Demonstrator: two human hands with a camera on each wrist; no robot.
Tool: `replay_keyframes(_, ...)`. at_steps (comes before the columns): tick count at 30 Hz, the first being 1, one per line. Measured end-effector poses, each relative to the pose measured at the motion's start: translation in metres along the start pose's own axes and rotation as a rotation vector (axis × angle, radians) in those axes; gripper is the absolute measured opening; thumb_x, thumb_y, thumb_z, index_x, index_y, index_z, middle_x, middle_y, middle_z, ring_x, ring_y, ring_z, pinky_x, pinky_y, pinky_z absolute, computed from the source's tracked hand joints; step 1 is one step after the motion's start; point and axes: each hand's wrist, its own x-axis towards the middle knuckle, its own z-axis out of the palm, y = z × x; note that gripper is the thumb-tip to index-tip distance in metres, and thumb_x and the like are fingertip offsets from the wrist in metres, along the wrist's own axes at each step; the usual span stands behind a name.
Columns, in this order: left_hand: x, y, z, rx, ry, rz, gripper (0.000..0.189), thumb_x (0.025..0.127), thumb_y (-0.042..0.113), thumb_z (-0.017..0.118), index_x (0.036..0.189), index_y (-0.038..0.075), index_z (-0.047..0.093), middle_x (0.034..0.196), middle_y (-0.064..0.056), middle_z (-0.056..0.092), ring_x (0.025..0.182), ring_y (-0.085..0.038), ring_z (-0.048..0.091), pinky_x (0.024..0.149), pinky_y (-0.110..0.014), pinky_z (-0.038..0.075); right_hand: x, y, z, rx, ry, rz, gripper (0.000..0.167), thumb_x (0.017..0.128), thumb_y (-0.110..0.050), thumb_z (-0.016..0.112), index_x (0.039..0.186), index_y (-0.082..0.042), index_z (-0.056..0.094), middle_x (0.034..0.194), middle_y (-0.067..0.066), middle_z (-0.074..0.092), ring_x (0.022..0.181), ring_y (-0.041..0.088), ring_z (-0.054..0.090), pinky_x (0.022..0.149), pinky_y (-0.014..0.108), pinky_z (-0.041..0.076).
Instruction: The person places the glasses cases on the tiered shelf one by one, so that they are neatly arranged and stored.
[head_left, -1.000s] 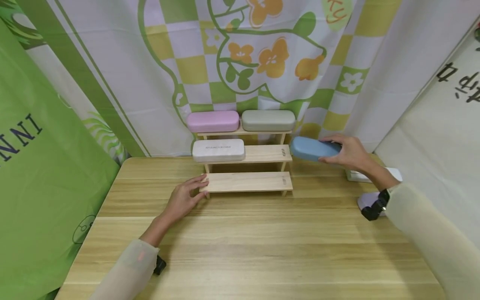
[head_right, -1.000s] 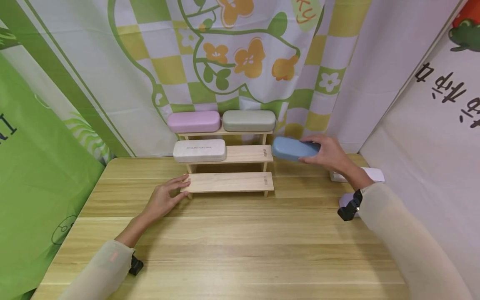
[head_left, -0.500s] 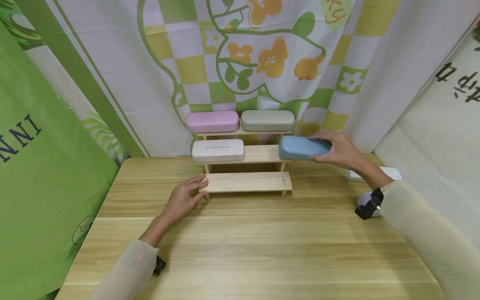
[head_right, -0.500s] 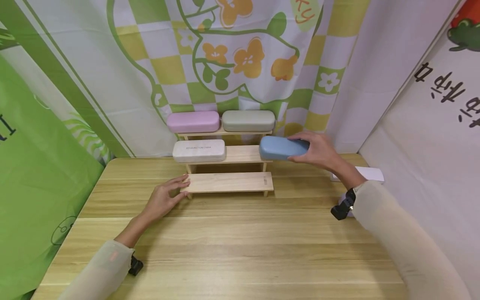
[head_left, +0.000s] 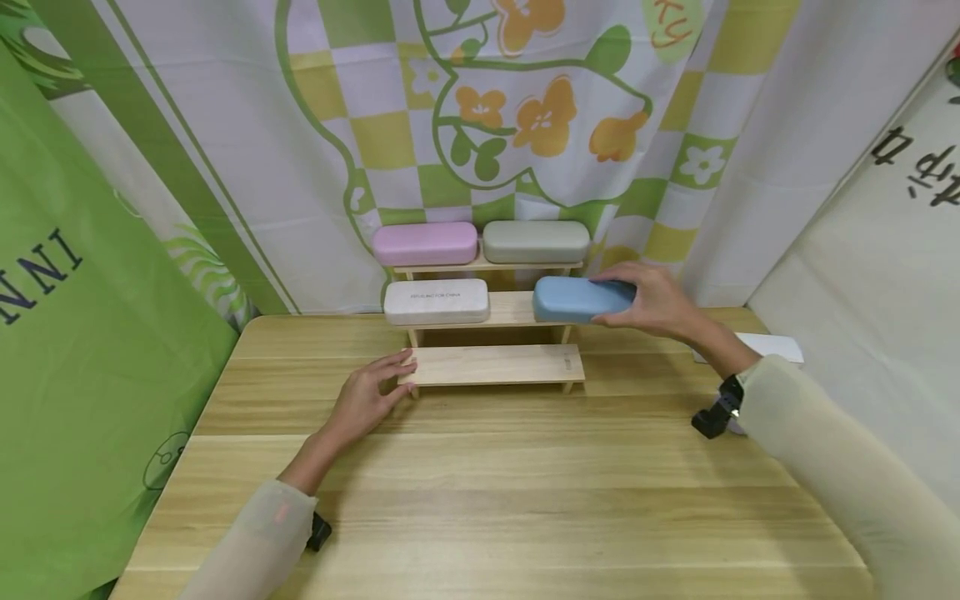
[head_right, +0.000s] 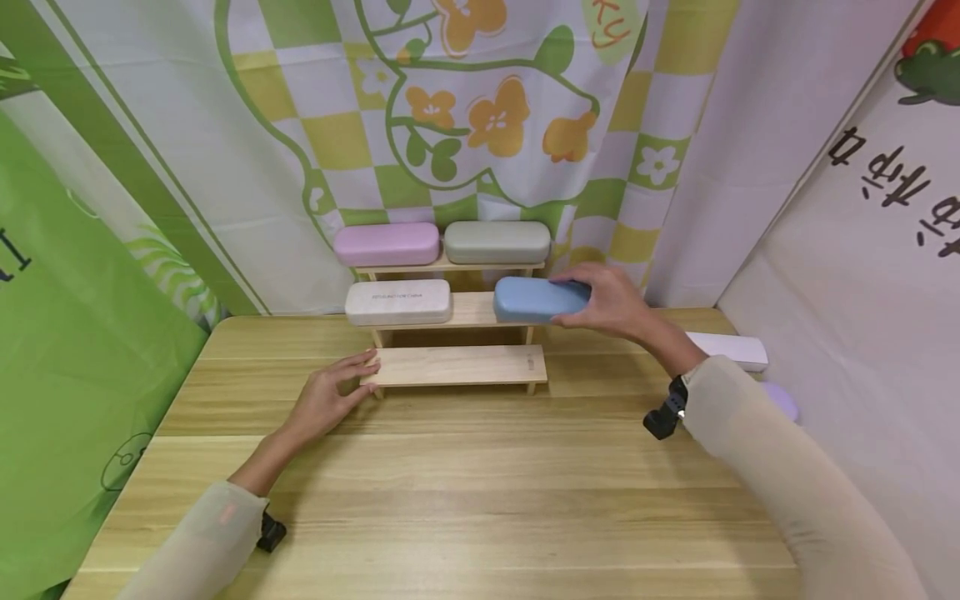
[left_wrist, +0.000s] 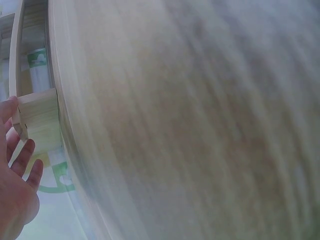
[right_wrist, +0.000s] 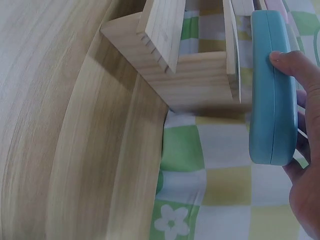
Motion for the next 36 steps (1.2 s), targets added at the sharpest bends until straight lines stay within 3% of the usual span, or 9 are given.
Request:
replay_keyframes(18,0.000,0.000,-0.001,0.009,-0.009,-0.005,0.037,0.089,0.006,0.085,0.125,0.001,0.076,0.147,-0.015,0.064,0.134,-0.037,0.062,0.113,-0.052,0.051,0.021,-0.015,0.019,0.014,-0.003,-0.058,0.059,0.070,-0.026,0.099,0.121,-0.004,0.078,0.118,0.017,0.077,0.104,0.036,0.072,0.080,0.049,0.058)
replay_keyframes(29,0.000,0.001,-0.002,0.008,-0.013,-0.014,0.037,0.089,0.005,0.085,0.125,0.000,0.076,0.147,-0.015,0.064,0.135,-0.038,0.062,0.113,-0.053,0.051,0.028,-0.024,0.029,0.001,-0.039,-0.025,0.062,0.070,-0.026,0.100,0.123,-0.002,0.077,0.122,0.018,0.076,0.109,0.037,0.070,0.085,0.050,0.059)
replay_keyframes(36,0.000,0.001,-0.001,0.004,-0.010,-0.013,0.037,0.089,0.005,0.085,0.125,0.001,0.076,0.146,-0.015,0.064,0.134,-0.038,0.062,0.113,-0.053,0.051,0.033,-0.026,0.036,0.005,-0.021,-0.025,0.062,0.069,-0.024,0.100,0.121,-0.001,0.077,0.122,0.019,0.076,0.110,0.039,0.071,0.087,0.052,0.059)
